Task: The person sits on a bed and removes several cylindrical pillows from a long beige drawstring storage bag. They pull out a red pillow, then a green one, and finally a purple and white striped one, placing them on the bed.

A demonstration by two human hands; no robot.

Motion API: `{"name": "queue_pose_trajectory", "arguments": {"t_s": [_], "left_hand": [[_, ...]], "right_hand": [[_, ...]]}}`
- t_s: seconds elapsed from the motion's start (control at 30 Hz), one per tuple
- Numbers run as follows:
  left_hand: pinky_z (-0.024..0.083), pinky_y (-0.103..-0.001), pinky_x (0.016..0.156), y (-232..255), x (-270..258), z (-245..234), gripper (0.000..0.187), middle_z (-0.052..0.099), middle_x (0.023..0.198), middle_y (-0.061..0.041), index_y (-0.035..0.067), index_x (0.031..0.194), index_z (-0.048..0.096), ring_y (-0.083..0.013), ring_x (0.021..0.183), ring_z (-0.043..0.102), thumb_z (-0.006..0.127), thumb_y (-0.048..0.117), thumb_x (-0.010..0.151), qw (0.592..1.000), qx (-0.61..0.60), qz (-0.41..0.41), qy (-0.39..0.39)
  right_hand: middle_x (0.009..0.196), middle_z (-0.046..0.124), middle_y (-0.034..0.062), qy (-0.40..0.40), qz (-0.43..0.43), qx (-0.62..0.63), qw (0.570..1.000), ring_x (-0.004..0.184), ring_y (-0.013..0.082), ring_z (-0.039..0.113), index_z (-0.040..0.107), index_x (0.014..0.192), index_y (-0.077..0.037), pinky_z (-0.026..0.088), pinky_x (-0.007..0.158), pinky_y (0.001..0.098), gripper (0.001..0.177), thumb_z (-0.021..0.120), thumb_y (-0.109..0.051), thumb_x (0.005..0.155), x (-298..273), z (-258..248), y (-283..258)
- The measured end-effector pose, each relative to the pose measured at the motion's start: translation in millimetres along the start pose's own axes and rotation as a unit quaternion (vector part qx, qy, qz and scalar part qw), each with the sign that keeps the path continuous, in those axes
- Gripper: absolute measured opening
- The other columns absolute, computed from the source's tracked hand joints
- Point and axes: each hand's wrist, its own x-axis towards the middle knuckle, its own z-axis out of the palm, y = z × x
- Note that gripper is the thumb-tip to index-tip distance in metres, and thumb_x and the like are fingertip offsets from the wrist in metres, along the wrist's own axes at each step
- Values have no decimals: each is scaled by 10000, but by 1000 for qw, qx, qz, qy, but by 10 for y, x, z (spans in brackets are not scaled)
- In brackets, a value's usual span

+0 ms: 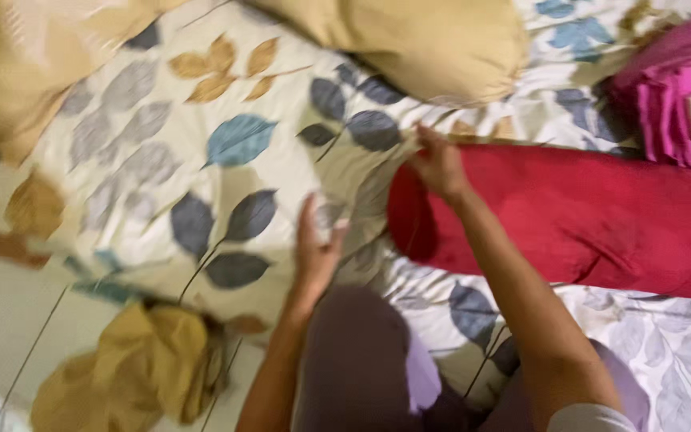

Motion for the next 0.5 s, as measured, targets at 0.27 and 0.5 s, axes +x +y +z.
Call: {"name": "queue_pose_trajectory", "arguments": {"t_s": [0.27,0.5], "left_hand": [[378,-572,1086,828,820,2008,788,480,1438,-331,7,1420,493,-511,1312,472,757,480,847,986,142,90,21],[450,-470,1137,300,908,2454,473,613,1393,-236,14,1420,545,-397,1299,592,567,301,1045,999,-18,23,-46]], "right_hand": [[1282,553,366,243,115,-96,958,1239,459,568,343,1419,163,518,975,502,1035,990,-372,814,1237,-1267,1794],[1060,778,96,97,182,27,978,873,186,789,689,1126,-89,605,776,327,571,881,-428,709,1524,-874,971]]}}
